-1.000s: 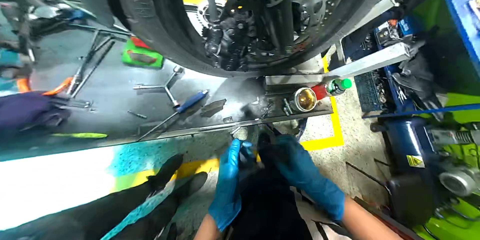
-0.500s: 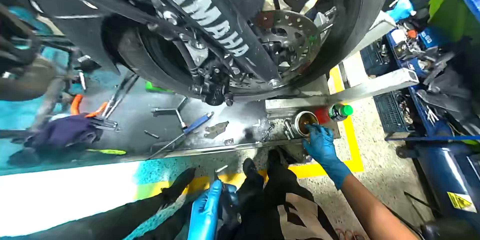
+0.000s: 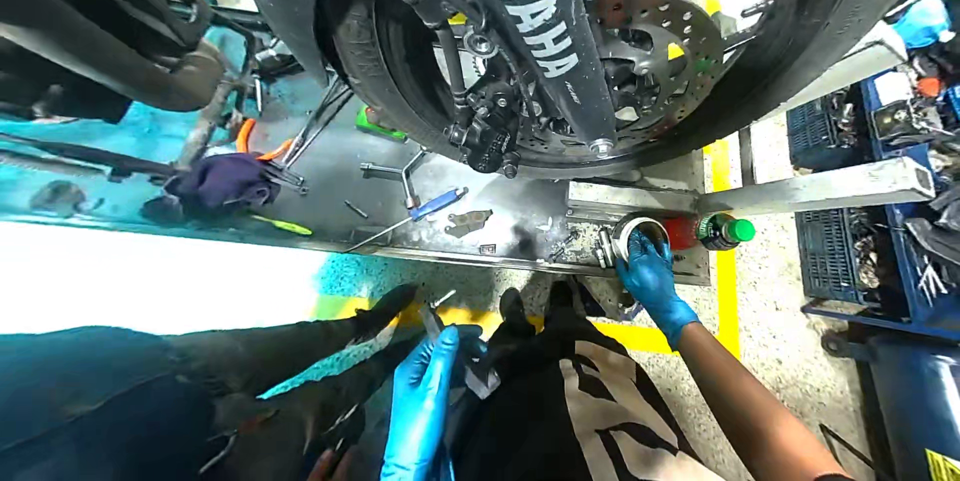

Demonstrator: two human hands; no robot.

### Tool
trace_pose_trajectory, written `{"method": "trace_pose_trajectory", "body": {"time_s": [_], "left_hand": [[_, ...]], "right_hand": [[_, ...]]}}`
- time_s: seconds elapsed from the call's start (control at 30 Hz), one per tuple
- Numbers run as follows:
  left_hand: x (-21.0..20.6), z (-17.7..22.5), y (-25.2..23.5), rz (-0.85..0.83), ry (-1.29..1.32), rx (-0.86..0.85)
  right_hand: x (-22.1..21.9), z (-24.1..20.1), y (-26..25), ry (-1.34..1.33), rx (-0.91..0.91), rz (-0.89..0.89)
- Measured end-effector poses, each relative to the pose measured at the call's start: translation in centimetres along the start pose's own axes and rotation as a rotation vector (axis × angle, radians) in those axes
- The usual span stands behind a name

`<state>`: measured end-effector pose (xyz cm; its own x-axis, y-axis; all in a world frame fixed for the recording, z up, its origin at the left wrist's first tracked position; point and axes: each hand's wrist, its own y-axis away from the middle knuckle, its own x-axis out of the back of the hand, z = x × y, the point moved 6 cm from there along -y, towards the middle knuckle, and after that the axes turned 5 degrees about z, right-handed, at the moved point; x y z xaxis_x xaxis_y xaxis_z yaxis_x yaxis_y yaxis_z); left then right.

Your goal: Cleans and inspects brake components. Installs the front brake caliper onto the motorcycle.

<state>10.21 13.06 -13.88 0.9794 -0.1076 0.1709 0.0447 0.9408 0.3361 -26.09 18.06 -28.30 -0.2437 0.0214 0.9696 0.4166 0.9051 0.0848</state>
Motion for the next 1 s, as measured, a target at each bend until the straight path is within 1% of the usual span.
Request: {"method": "trace_pose_trajectory", "body": {"time_s": [0.07, 0.23, 0.3, 0.37, 0.4, 0.43, 0.5, 0.53, 0.6, 0.67, 0.7, 0.77, 0.83, 0.9, 1.0], "left_hand": [[-0.1, 0.1, -0.2, 0.01, 0.013, 0.0], [0.0, 0.3, -0.8, -0.017, 0.019, -0.046], [-0.3, 0.7, -1.0, -0.03, 0.058, -0.076], [-0.7, 1.3, 0.3, -0.041, 0.136, 0.009], [-0.7, 2.0, 0.3, -0.037, 0.158, 0.056], [-0.6, 2.8, -0.4, -0.033, 0.164, 0.073], [-0.8, 4.2, -1.2, -0.029, 0.174, 0.082], [-0.9, 4.8, -1.2, -0.033, 0.19, 0.086], [-0.6, 6.0, -1.1, -0.066, 0.234, 0.088], [-0.3, 6.4, -0.9, -0.098, 0.194, 0.04], [-0.2, 6.6, -0.8, -0.12, 0.155, 0.009], [0.0, 7.1, -0.6, -0.15, 0.087, -0.052], [0.3, 7.8, -0.3, -0.183, 0.055, -0.05], [0.6, 8.2, -0.3, -0.21, 0.034, -0.062], [1.1, 8.4, 0.1, -0.237, 0.019, -0.082]], "right_hand": [[0.0, -0.2, -0.1, 0.004, -0.022, -0.019], [1.5, -0.3, 0.0, -0.023, -0.06, 0.081], [2.9, -0.1, 0.4, -0.061, -0.094, 0.086], [4.9, 0.1, 2.3, -0.154, -0.166, 0.042], [5.7, -0.3, 2.4, -0.21, -0.174, 0.059], [6.7, -1.2, 1.9, -0.29, -0.153, 0.114], [9.1, -3.4, 1.7, -0.481, -0.071, 0.229], [10.6, -5.0, 2.0, -0.591, -0.021, 0.25], [13.9, -9.8, 2.7, -0.858, 0.065, 0.261], [16.8, -15.0, 3.4, -1.061, 0.245, 0.247], [17.9, -17.3, 3.6, -1.117, 0.344, 0.228], [19.2, -20.9, 3.4, -1.145, 0.5, 0.205], [19.6, -23.0, 3.1, -1.101, 0.616, 0.195], [19.5, -24.1, 2.7, -1.025, 0.686, 0.189], [19.5, -24.7, 2.9, -0.962, 0.739, 0.208]]}}
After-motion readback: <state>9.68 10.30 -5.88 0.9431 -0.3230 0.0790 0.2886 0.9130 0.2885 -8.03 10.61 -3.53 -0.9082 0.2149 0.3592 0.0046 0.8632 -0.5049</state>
